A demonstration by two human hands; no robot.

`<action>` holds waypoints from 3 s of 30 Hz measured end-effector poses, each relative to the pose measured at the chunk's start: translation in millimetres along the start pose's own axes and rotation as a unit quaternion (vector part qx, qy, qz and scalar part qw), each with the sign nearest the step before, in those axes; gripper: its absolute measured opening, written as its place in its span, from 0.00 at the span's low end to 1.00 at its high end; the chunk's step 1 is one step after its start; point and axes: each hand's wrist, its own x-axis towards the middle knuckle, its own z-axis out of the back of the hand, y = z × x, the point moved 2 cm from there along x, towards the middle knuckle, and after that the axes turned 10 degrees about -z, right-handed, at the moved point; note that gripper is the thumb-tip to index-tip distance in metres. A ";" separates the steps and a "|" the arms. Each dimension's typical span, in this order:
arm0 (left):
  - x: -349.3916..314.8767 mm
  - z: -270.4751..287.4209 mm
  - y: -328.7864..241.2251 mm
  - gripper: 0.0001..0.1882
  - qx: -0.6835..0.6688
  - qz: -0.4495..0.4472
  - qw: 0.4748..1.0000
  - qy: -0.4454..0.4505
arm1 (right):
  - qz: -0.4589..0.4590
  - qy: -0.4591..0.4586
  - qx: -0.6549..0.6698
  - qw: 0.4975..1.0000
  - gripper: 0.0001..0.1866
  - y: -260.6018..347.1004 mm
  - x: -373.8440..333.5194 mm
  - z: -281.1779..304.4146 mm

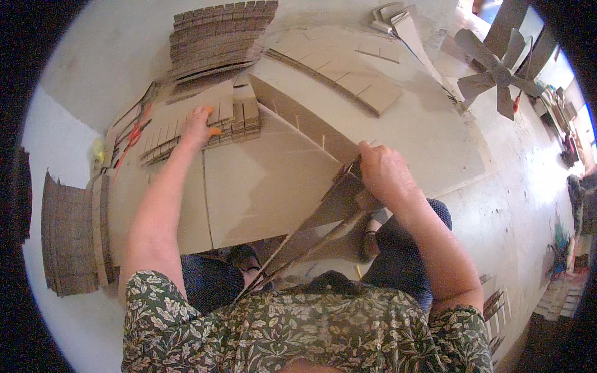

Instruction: The person assembles pre-cut cardboard pieces into a grid-like structure by folding and interlocking them. They handle multiple pieces, aligning and securing them together to form a larger unit.

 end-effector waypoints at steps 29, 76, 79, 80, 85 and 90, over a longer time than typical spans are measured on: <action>57.2 3.8 -207.3 0.08 -0.479 -0.048 0.868 0.119 | -0.037 -0.018 0.076 0.996 0.08 -8.7 0.0 12.7; 18.1 8.3 -2.3 0.13 -0.112 0.057 0.991 -0.050 | 0.026 -0.016 -0.015 0.999 0.07 15.4 62.8 -7.1; 36.8 4.5 21.4 0.10 -0.246 0.070 0.967 -0.021 | 0.034 -0.030 0.012 0.999 0.08 15.6 55.2 -6.1; 45.0 6.4 16.5 0.09 -0.367 0.083 0.926 -0.032 | 0.030 -0.038 0.022 0.999 0.07 12.4 51.9 -5.1; 77.7 24.7 -17.5 0.09 -0.304 0.081 0.949 -0.034 | 0.050 -0.098 0.099 0.989 0.05 -5.0 33.2 -0.5; 94.1 2.6 -34.5 0.08 -0.373 0.103 0.922 0.023 | 0.075 -0.117 0.142 0.980 0.05 -7.4 23.4 3.6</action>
